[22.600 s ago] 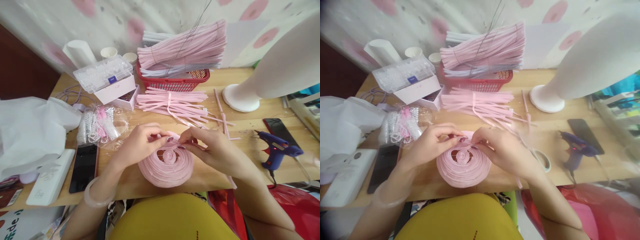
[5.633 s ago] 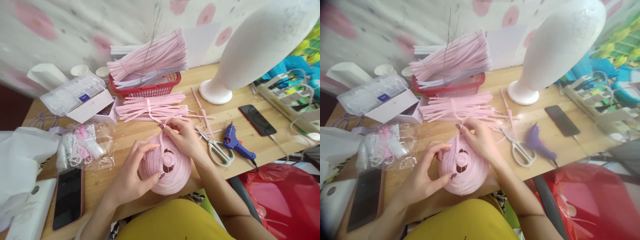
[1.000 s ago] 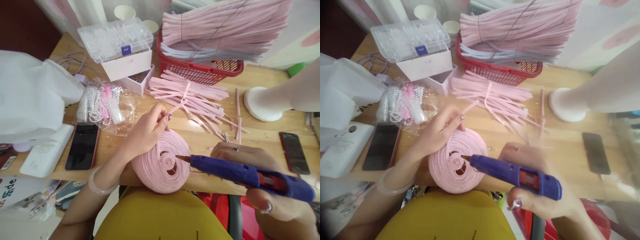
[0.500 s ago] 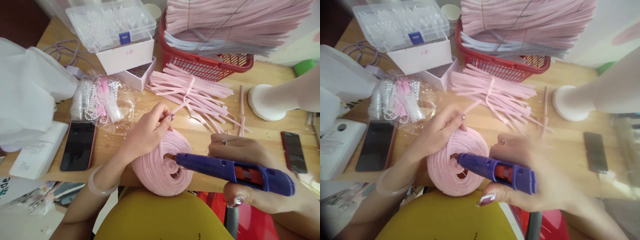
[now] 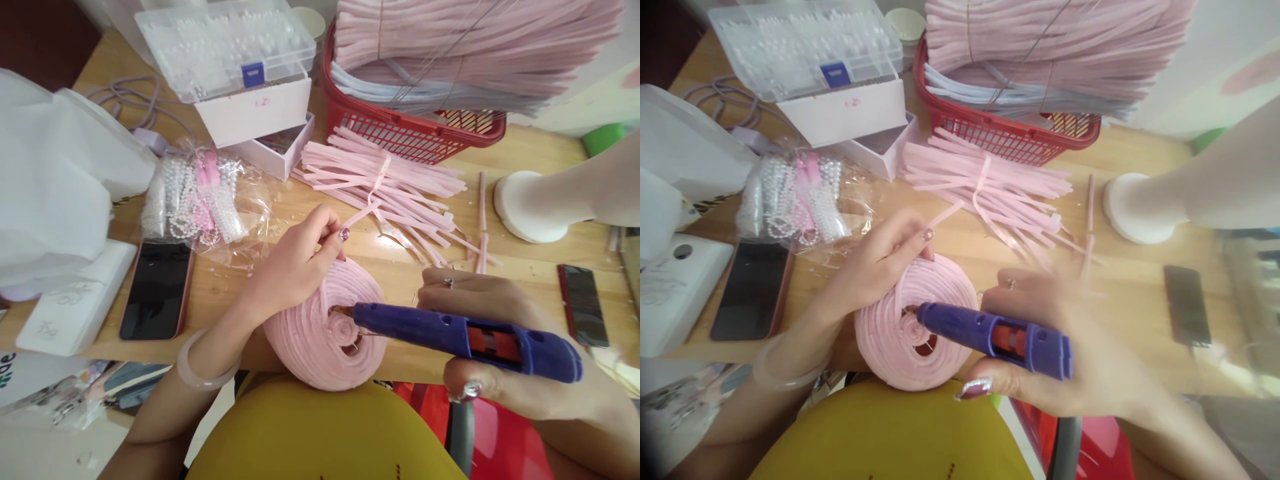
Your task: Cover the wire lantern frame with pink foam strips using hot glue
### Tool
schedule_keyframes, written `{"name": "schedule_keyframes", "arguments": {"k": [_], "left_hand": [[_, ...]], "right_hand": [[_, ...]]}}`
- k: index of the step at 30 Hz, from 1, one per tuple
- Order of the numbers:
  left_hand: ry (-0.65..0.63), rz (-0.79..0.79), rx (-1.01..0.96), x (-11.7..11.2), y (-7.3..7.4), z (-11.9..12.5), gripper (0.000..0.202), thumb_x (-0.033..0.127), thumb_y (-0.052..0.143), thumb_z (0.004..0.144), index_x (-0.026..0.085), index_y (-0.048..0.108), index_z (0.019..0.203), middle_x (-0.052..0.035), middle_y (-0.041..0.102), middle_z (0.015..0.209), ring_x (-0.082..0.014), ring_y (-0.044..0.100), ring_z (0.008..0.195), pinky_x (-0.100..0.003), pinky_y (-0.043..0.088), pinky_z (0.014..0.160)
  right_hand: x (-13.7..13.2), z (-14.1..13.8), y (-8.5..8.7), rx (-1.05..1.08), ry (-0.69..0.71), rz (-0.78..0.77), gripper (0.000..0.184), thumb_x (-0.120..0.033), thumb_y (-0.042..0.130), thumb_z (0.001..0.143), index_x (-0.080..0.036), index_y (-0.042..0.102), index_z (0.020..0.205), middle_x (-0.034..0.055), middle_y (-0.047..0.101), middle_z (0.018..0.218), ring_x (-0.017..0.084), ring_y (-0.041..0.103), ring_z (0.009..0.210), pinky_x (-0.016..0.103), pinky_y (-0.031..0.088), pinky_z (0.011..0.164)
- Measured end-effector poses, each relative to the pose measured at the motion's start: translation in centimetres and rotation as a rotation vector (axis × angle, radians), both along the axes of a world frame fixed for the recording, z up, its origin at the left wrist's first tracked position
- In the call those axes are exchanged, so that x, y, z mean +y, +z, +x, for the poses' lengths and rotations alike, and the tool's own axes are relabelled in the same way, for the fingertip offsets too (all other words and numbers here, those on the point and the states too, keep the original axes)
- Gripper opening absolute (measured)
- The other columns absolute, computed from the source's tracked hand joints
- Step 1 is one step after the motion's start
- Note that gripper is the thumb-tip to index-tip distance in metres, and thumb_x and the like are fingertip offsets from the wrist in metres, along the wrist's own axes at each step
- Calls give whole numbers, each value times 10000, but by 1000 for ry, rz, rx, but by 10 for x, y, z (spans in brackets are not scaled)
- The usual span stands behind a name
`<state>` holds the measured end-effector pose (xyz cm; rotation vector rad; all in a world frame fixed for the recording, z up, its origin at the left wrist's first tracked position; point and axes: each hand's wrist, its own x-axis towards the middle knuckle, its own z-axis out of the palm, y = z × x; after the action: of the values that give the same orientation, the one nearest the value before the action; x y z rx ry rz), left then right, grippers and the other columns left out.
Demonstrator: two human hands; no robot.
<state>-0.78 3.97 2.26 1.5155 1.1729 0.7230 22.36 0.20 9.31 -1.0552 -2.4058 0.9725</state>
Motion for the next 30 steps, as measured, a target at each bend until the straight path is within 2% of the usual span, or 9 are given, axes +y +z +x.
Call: {"name": "schedule_keyframes", "arguments": {"k": [7, 12, 15, 20, 24, 28, 30], "left_hand": [[-5, -11, 4, -1, 1, 0, 142, 210, 493, 997, 215, 516, 857, 44, 638, 788, -131, 633, 789, -278, 450, 750], [-11, -16, -9, -2, 1, 1, 151, 202, 494, 995, 213, 512, 846, 46, 629, 781, -124, 631, 781, -269, 452, 737], [-11, -15, -10, -1, 1, 0, 151, 205, 493, 996, 215, 508, 846, 47, 632, 787, -124, 632, 783, -269, 455, 731], [-14, -9, -2, 0, 0, 0, 146, 214, 491, 999, 215, 514, 855, 47, 626, 787, -122, 632, 785, -267, 458, 732], [-12, -3, 5, -1, -1, 1, 147, 222, 497, 999, 211, 518, 854, 42, 635, 793, -121, 632, 784, -265, 458, 733], [-17, 14, -22, 0, -2, 1, 148, 223, 511, 987, 206, 525, 841, 41, 626, 792, -116, 636, 776, -255, 467, 734], [-48, 36, -37, 3, -2, 1, 127, 225, 524, 975, 205, 534, 850, 43, 626, 791, -116, 637, 772, -254, 466, 727]], "right_hand": [[-2, 2, 2, -69, 12, 144, 473, -628, 406, 1023, -254, 505, 751, -21, 527, 576, 139, 547, 509, 291, 406, 455], [-4, 8, -2, -84, -1, 228, 387, -608, 437, 1022, -266, 534, 869, -32, 539, 588, 139, 581, 555, 264, 458, 496], [-5, 11, -3, -99, 15, 191, 433, -638, 446, 1007, -256, 532, 823, -20, 552, 604, 137, 569, 552, 276, 454, 497], [-8, 11, -1, -79, 24, 153, 428, -585, 466, 1021, -253, 465, 751, -22, 496, 593, 139, 513, 538, 298, 390, 467], [-7, 5, 6, -122, 53, 75, 451, -599, 490, 1010, -234, 497, 746, -22, 497, 615, 120, 486, 552, 274, 382, 465], [-5, 12, 9, -93, 40, 85, 447, -599, 531, 992, -244, 533, 720, -8, 562, 610, 115, 536, 532, 249, 424, 443], [-13, 28, 4, -52, -51, 19, 419, -620, 588, 950, -263, 603, 730, 13, 635, 633, 141, 590, 531, 260, 453, 436]]}}
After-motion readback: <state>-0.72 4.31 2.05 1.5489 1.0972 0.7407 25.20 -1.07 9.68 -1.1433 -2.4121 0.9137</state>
